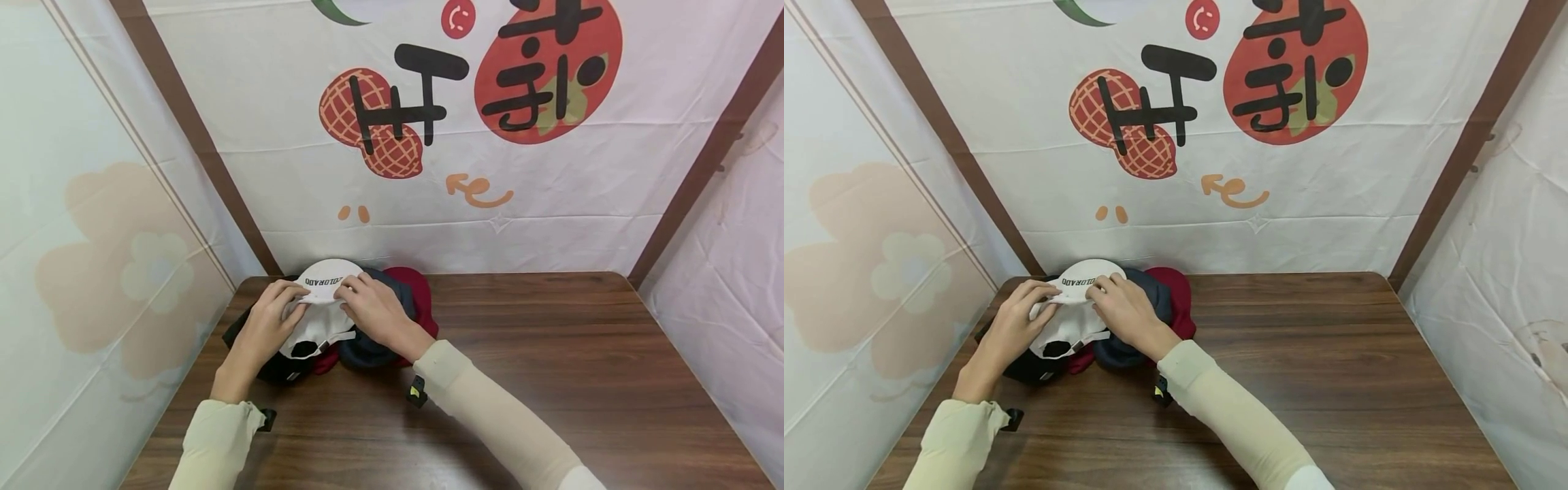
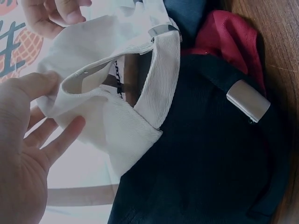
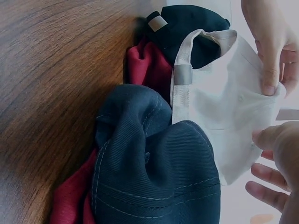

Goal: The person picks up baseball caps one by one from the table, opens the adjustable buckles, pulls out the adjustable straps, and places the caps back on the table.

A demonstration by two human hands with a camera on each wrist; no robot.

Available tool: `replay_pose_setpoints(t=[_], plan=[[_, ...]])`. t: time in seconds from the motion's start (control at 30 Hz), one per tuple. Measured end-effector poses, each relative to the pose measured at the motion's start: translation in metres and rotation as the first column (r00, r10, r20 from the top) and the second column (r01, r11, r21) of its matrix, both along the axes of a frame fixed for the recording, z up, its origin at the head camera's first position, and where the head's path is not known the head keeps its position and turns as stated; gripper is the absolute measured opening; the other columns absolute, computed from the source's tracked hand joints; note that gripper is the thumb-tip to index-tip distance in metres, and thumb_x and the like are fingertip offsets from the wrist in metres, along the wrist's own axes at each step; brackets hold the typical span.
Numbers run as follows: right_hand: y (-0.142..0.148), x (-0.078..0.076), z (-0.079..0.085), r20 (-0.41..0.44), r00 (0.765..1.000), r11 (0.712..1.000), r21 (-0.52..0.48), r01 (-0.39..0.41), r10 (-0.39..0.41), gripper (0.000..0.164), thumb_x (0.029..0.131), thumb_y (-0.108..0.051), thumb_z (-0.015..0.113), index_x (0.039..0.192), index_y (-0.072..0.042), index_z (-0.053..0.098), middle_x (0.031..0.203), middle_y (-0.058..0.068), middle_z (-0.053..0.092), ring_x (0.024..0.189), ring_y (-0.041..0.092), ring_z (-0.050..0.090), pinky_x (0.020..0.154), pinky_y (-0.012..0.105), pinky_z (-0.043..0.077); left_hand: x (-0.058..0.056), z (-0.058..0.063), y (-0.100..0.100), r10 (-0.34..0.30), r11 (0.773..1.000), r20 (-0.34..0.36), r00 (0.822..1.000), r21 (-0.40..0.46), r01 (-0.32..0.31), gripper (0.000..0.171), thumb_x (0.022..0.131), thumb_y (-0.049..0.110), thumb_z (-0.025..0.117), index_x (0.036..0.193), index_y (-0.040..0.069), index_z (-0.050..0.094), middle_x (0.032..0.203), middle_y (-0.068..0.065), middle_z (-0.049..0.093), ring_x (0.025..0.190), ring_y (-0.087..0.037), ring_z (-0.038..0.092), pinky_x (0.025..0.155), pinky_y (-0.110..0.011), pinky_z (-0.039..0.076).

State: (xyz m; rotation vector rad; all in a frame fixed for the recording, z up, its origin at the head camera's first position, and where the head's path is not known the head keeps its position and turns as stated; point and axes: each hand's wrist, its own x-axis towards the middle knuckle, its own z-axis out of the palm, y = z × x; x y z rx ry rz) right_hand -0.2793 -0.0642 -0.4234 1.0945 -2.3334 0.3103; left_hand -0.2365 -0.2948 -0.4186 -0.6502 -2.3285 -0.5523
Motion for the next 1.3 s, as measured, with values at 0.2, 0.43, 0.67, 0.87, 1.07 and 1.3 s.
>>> replay_pose_setpoints(t=[0.2, 0.43, 0.67, 0.87, 1.07, 1.3], plan=[[-0.002, 0.0, -0.001, -0.029, 0.999, 0.999, -0.036, 0.02, -0.021, 0.013, 0.095, -0.026, 0.064, 0.107, -0.022, 0.067, 0.11, -0.006, 0.064, 0.099, 0.011, 0.056, 0.084, 0.021, 0.051, 0.002, 0.004, 0.002, 0.001, 1.0, 0.006, 1.0, -0.005, -0.001, 0.021, 0.084, 0.005, 0.074, 0.105, 0.004, 0.07, 0.11, -0.008, 0.064, 0.104, -0.023, 0.057, 0.081, -0.03, 0.044], [-0.003, -0.002, -0.001, -0.061, 0.998, 0.996, -0.088, 0.015, -0.02, 0.009, 0.097, -0.026, 0.06, 0.102, -0.02, 0.066, 0.106, -0.005, 0.064, 0.095, 0.01, 0.055, 0.08, 0.018, 0.052, 0.004, 0.007, 0.004, 0.057, 0.998, -0.041, 0.998, -0.034, -0.059, 0.02, 0.086, 0.012, 0.075, 0.105, 0.008, 0.071, 0.108, -0.004, 0.065, 0.1, -0.019, 0.057, 0.079, -0.032, 0.047], [-0.001, -0.001, 0.006, -0.084, 0.996, 0.987, -0.158, -0.006, -0.008, 0.011, 0.098, -0.025, 0.06, 0.104, -0.018, 0.066, 0.107, -0.004, 0.065, 0.095, 0.009, 0.058, 0.079, 0.018, 0.053, 0.003, 0.009, 0.004, 0.041, 0.999, -0.067, 0.997, 0.004, -0.041, 0.022, 0.086, 0.012, 0.075, 0.108, 0.009, 0.072, 0.106, -0.003, 0.066, 0.1, -0.019, 0.058, 0.081, -0.03, 0.045], [0.003, 0.002, 0.013, -0.109, 0.994, 0.981, -0.195, -0.017, -0.004, 0.011, 0.098, -0.025, 0.06, 0.104, -0.018, 0.066, 0.104, -0.007, 0.064, 0.096, 0.007, 0.059, 0.078, 0.018, 0.055, 0.005, 0.014, 0.006, 0.019, 0.999, -0.089, 0.996, 0.041, -0.016, 0.024, 0.085, 0.01, 0.075, 0.109, 0.008, 0.072, 0.105, -0.003, 0.067, 0.098, -0.02, 0.059, 0.081, -0.03, 0.045], [0.009, 0.003, 0.017, -0.122, 0.992, 0.972, -0.234, -0.03, 0.001, 0.008, 0.096, -0.022, 0.063, 0.101, -0.018, 0.066, 0.102, -0.006, 0.064, 0.098, 0.008, 0.06, 0.081, 0.019, 0.056, 0.008, 0.02, 0.011, 0.01, 0.999, -0.096, 0.995, 0.05, -0.005, 0.023, 0.087, 0.012, 0.074, 0.109, 0.008, 0.072, 0.105, -0.004, 0.067, 0.096, -0.019, 0.059, 0.08, -0.028, 0.044], [0.016, 0.005, 0.025, -0.116, 0.993, 0.965, -0.258, -0.045, 0.015, 0.009, 0.096, -0.022, 0.064, 0.102, -0.018, 0.067, 0.102, -0.007, 0.065, 0.097, 0.008, 0.06, 0.078, 0.02, 0.055, 0.01, 0.027, 0.019, -0.008, 0.997, -0.133, 0.991, 0.072, 0.017, 0.024, 0.085, 0.01, 0.074, 0.109, 0.008, 0.072, 0.104, -0.003, 0.068, 0.096, -0.02, 0.06, 0.079, -0.028, 0.045]])
